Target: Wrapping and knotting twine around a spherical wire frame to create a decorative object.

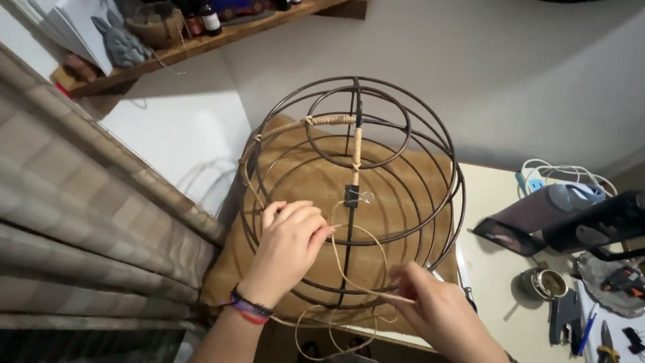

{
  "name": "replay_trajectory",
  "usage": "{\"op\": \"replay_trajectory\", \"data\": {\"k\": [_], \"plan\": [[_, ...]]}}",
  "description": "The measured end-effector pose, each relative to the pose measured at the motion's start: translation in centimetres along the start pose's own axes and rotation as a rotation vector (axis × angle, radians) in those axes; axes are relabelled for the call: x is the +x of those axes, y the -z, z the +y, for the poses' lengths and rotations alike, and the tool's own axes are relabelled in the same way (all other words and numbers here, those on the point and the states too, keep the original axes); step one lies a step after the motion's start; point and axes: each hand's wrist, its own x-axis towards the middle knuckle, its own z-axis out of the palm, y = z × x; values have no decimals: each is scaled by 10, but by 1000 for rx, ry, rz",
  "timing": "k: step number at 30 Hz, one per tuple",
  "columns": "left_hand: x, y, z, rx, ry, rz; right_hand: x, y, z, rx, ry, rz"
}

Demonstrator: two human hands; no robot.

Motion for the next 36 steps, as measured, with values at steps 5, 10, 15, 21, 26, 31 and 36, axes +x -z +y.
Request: {"op": "replay_trajectory", "data": {"k": [5,10,15,21,26,31,36], "plan": [[-27,8,6,-503,-40,566,-3,-17,-27,-38,894,811],[-52,22,31,-1020,-190,-281,-4,9,-62,198,777,453],[-49,10,38,-925,-202,-387,4,8,-77,3,689,471],[-44,10,40,-923,-127,-404,-2,14,-77,-248,514,691],[-54,-24,29,-818,-44,-266,1,8,-82,-147,736,674],[-41,-3,19,-2084,384,25,5,-4,-53,-196,852,466],[-38,13,11,-2513,124,199,13,-10,-15,-492,411,65]]}}
